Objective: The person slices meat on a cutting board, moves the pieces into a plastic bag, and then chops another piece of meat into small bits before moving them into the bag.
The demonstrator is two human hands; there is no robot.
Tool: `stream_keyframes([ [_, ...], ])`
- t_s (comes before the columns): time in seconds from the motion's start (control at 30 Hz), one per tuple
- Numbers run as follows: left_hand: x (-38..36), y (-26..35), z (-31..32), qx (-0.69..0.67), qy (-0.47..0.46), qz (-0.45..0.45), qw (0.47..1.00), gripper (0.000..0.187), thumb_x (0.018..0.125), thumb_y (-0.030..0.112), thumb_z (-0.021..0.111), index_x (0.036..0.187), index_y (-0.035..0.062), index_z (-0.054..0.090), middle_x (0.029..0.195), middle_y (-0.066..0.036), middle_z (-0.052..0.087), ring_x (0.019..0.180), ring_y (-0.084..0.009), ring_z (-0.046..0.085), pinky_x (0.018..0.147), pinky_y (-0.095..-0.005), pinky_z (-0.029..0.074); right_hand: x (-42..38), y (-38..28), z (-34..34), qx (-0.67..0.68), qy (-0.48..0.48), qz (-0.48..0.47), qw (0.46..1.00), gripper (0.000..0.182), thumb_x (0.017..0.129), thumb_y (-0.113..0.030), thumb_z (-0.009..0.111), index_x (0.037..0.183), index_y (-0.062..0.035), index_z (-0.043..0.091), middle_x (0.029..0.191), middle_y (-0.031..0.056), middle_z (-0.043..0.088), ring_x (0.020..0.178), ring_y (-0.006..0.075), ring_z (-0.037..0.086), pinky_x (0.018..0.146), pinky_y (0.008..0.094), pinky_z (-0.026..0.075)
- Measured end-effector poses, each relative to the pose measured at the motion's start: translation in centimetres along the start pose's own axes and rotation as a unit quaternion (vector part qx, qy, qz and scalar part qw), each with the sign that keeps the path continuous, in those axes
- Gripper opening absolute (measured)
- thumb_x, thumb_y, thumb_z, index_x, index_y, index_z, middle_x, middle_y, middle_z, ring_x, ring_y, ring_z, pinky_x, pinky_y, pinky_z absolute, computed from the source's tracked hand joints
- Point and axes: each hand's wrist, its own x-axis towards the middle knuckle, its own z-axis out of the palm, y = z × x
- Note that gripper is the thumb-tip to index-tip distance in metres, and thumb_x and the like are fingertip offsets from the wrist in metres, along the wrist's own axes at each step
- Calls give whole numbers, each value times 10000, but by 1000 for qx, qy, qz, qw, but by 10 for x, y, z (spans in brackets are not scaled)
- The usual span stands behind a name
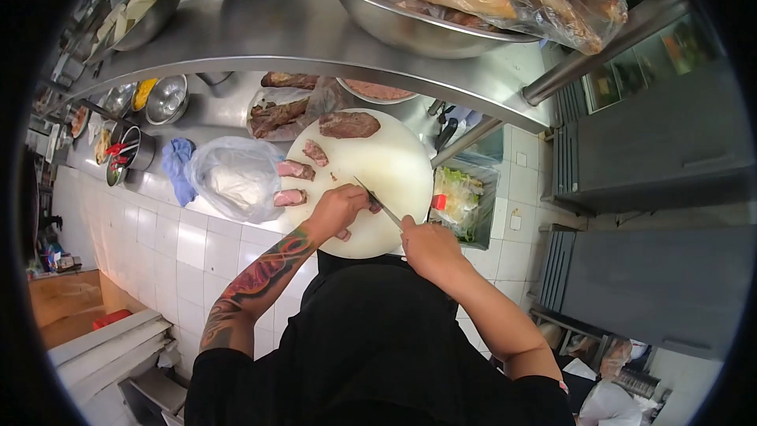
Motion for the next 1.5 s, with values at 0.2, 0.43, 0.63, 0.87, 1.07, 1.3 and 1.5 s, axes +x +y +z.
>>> stream_keyframes([
  [0.2, 0, -6, 3, -16, -18, -7, 1000, 167, 848, 33, 711, 963, 92, 817, 1080, -42, 765, 1017, -271, 748, 859, -411, 636, 28, 4, 32, 0, -3, 30, 1000, 194, 1065, -183, 532, 1133, -7, 576, 877, 258, 760, 852, 469, 764, 755, 604, 571],
  [0.43, -5, -7, 7, -26, 7, -23, 999, 185, 840, 17, 712, 976, 89, 815, 1072, -40, 761, 998, -273, 755, 830, -411, 644, 5, -3, -6, 7, -54, 24, 998, 223, 1067, -207, 535, 1156, -7, 575, 905, 258, 764, 893, 478, 762, 803, 605, 581],
  [0.63, -5, -5, 2, -26, 2, -15, 1000, 205, 842, 11, 705, 986, 104, 819, 1057, -37, 760, 982, -274, 759, 829, -415, 645, 30, -3, 13, 47, -40, 46, 997, 225, 1071, -197, 537, 1183, -9, 584, 958, 257, 770, 940, 475, 764, 833, 598, 578],
  [0.87, -7, -11, 13, -18, -11, -33, 999, 212, 853, 18, 703, 993, 114, 829, 1080, -30, 754, 971, -265, 761, 830, -416, 648, 37, -3, 21, 58, -84, 92, 991, 237, 1079, -217, 553, 1191, -12, 588, 974, 254, 770, 972, 475, 759, 867, 595, 576],
  [1.07, -6, -5, 4, -20, 9, -12, 1000, 234, 842, 17, 697, 995, 126, 836, 1076, -42, 744, 976, -255, 757, 843, -410, 651, 30, 0, -2, 70, -80, 64, 992, 277, 1103, -281, 584, 1181, -16, 596, 948, 234, 765, 938, 473, 752, 842, 598, 571],
  [1.3, -11, -12, 11, -10, 21, -16, 1000, 236, 820, 6, 702, 988, 111, 830, 1060, -48, 736, 963, -260, 754, 836, -410, 650, 30, -4, 2, 91, -116, 79, 986, 267, 1109, -284, 573, 1165, -24, 600, 890, 220, 755, 863, 443, 753, 807, 586, 572],
  [1.5, -5, -8, 7, -4, -10, -31, 999, 234, 836, -17, 702, 992, 107, 825, 1065, -31, 741, 957, -258, 761, 828, -400, 651, 27, 6, 3, 178, -97, 99, 974, 267, 1109, -296, 576, 1120, -29, 581, 779, 214, 727, 772, 445, 737, 738, 582, 564],
])
